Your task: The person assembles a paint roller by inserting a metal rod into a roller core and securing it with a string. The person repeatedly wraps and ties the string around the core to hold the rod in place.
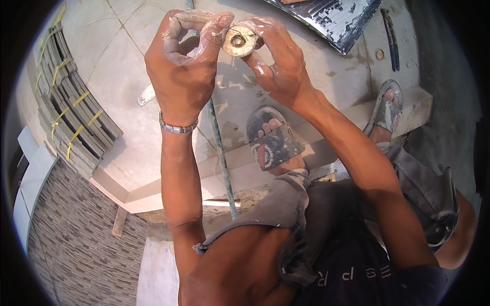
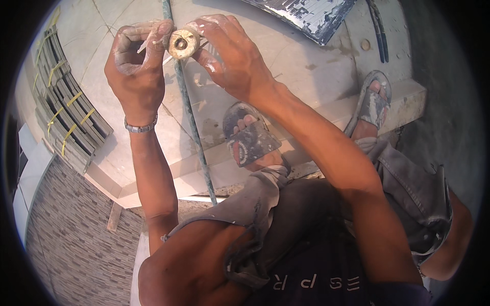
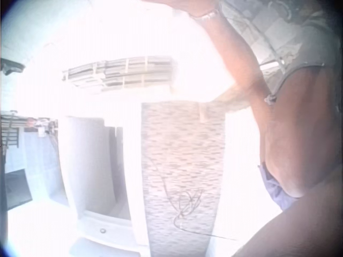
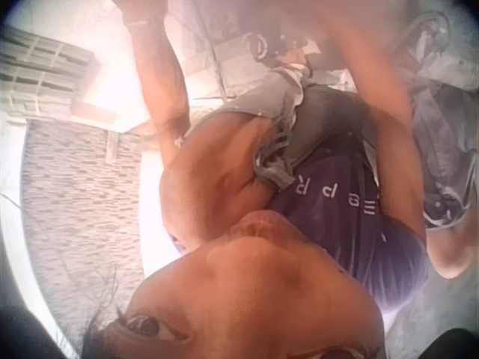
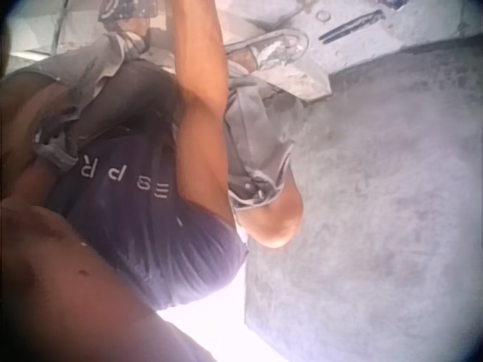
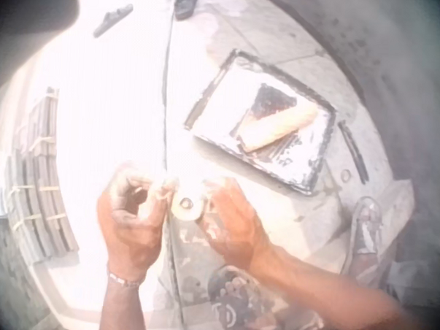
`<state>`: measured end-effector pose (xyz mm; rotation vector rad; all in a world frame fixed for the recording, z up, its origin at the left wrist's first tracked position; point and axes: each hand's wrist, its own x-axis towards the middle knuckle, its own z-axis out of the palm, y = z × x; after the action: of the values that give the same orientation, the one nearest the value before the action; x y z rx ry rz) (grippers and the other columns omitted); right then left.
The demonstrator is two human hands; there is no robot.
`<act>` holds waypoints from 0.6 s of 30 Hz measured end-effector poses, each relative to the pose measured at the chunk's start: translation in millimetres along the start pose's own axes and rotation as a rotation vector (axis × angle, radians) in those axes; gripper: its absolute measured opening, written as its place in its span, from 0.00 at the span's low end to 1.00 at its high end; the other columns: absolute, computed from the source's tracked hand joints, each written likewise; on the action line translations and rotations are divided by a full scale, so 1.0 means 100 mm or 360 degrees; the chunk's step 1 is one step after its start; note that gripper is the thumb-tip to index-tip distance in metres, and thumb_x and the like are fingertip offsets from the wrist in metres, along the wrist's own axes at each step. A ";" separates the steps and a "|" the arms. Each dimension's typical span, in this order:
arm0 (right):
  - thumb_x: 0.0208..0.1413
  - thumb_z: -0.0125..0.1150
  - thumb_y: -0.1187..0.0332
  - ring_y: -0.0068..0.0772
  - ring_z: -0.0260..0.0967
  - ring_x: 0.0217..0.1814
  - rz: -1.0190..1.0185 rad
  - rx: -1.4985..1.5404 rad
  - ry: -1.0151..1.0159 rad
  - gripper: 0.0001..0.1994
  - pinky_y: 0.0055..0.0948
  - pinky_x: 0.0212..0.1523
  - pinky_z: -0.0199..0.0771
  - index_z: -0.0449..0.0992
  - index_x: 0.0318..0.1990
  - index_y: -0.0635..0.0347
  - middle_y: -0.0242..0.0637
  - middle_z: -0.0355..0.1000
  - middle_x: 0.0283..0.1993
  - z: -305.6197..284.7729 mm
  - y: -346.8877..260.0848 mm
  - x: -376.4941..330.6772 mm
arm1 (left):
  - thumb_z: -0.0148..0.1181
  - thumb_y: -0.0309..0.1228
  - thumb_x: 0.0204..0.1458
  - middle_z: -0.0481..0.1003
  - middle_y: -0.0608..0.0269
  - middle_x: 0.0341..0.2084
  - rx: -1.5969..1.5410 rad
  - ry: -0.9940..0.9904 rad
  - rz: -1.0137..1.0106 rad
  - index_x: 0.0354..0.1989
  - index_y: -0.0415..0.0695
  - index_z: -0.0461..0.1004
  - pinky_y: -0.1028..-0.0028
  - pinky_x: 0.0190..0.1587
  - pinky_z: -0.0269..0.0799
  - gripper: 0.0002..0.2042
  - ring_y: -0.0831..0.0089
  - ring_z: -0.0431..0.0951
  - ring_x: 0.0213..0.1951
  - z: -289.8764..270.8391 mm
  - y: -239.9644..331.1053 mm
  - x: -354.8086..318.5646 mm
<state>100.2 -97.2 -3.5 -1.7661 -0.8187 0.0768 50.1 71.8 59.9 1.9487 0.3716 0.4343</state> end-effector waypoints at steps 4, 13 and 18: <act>0.53 0.68 0.78 0.60 0.71 0.58 0.0049 0.0007 0.0003 0.26 0.49 0.59 0.74 0.71 0.61 0.64 0.51 0.74 0.56 0.01 0.00 0.08 | 0.71 0.28 0.61 0.84 0.64 0.31 0.0030 0.0301 0.0108 0.39 0.37 0.82 0.77 0.38 0.79 0.07 0.77 0.84 0.33 0.05 0.02 -0.09; 0.56 0.69 0.76 0.56 0.72 0.59 -0.0096 -0.0073 0.0005 0.24 0.47 0.60 0.74 0.73 0.61 0.60 0.46 0.76 0.58 0.01 0.01 0.11 | 0.70 0.23 0.61 0.84 0.53 0.36 0.0517 -0.0006 -0.0631 0.33 0.37 0.78 0.71 0.42 0.82 0.06 0.75 0.84 0.39 -0.27 0.42 -0.15; 0.57 0.70 0.71 0.52 0.70 0.63 -0.0096 -0.0148 -0.0137 0.23 0.47 0.63 0.72 0.75 0.61 0.57 0.44 0.76 0.58 -0.04 -0.07 0.15 | 0.73 0.25 0.56 0.85 0.57 0.39 0.1042 -0.0130 0.0964 0.43 0.40 0.83 0.71 0.44 0.81 0.08 0.70 0.85 0.39 -0.50 0.44 0.07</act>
<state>110.5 -90.9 8.9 -1.8340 -0.9508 0.0764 35.7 97.5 119.5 2.7116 -0.1760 0.6728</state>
